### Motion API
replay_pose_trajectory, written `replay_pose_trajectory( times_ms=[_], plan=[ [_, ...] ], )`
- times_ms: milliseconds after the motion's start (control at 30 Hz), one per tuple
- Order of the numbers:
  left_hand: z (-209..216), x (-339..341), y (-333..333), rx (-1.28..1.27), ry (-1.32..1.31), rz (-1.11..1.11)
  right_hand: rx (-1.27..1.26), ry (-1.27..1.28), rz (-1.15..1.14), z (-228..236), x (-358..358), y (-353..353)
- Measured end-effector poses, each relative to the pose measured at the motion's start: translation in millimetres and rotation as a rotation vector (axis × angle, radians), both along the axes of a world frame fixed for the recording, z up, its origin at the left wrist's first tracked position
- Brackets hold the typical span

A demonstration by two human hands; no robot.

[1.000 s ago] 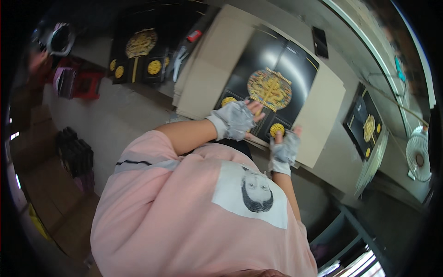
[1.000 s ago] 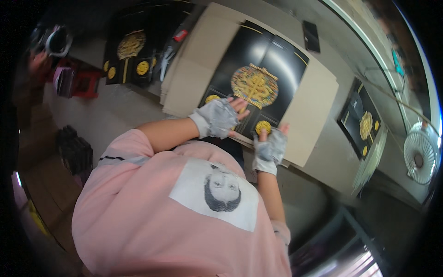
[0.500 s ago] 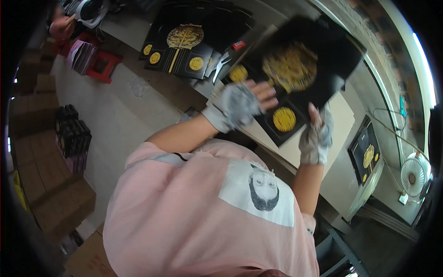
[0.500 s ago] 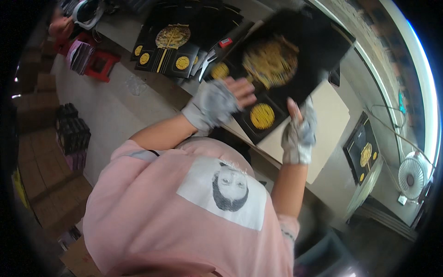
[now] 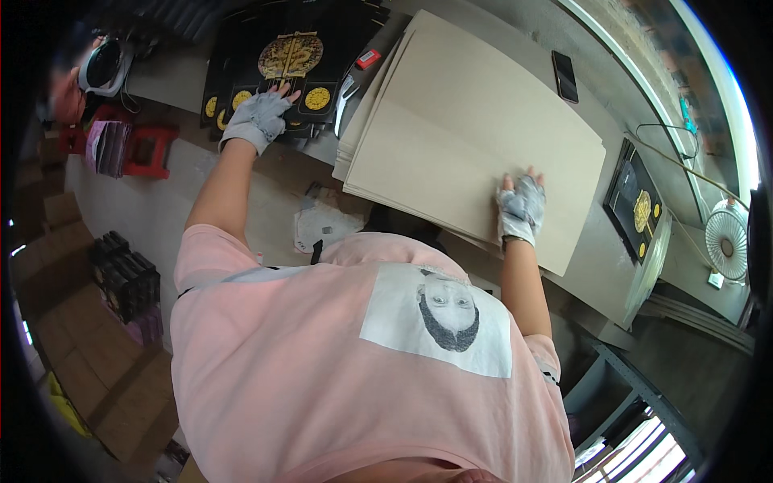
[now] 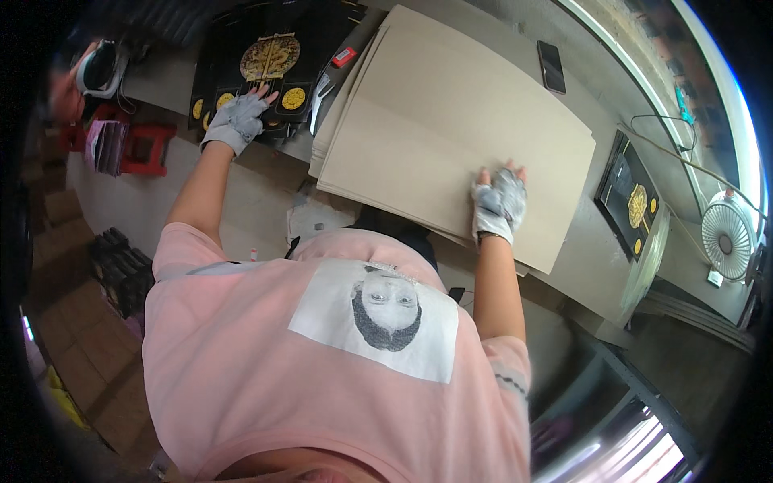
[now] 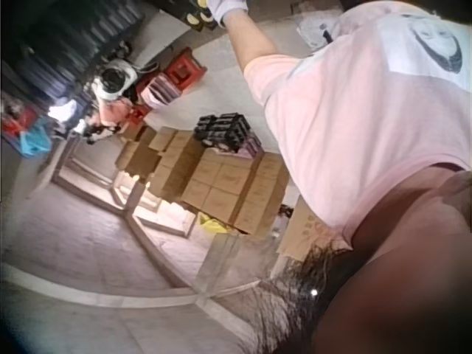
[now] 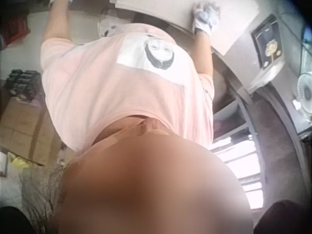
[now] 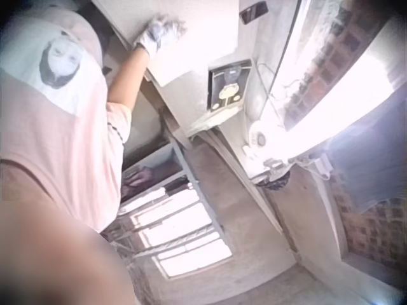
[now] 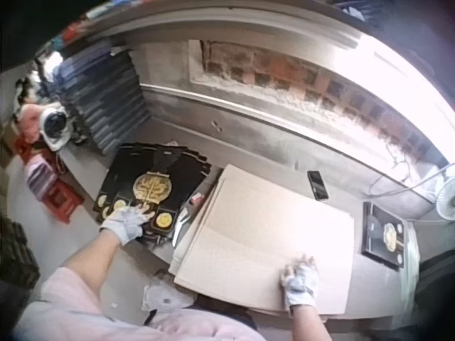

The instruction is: Manually folding and assembling decorative cardboard packaging for printed products.

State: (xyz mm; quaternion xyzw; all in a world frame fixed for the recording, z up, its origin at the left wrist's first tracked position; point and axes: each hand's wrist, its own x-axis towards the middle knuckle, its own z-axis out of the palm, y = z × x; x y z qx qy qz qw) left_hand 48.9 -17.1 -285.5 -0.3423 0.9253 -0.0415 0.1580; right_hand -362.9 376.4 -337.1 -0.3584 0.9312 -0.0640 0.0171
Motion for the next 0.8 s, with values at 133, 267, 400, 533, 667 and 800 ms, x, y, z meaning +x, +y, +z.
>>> replay_pose_trajectory(
  times_ms=[133,267,400,533,667,800],
  plan=[
    [18.1,-21.8,11.2,-0.012,-0.174,0.042,0.139,0.051,-0.138,0.4,-3.1,28.6],
    [33.6,-90.1,76.1,0.108,0.288,-0.010,0.136,0.060,-0.160,5.9,0.5,28.1],
    [-36.1,-132.2,129.4,0.305,0.484,0.016,0.126,0.057,-0.146,5.5,-1.5,26.8],
    [-42.8,-151.9,152.3,0.159,0.405,0.137,0.104,0.058,-0.149,6.3,0.2,25.4],
    [-21.9,-163.2,159.0,0.140,0.228,0.146,0.117,0.051,-0.158,7.4,0.1,27.3],
    [-30.8,-161.7,155.2,0.204,0.439,0.187,0.137,0.034,-0.161,11.3,1.8,25.7]
  ],
)
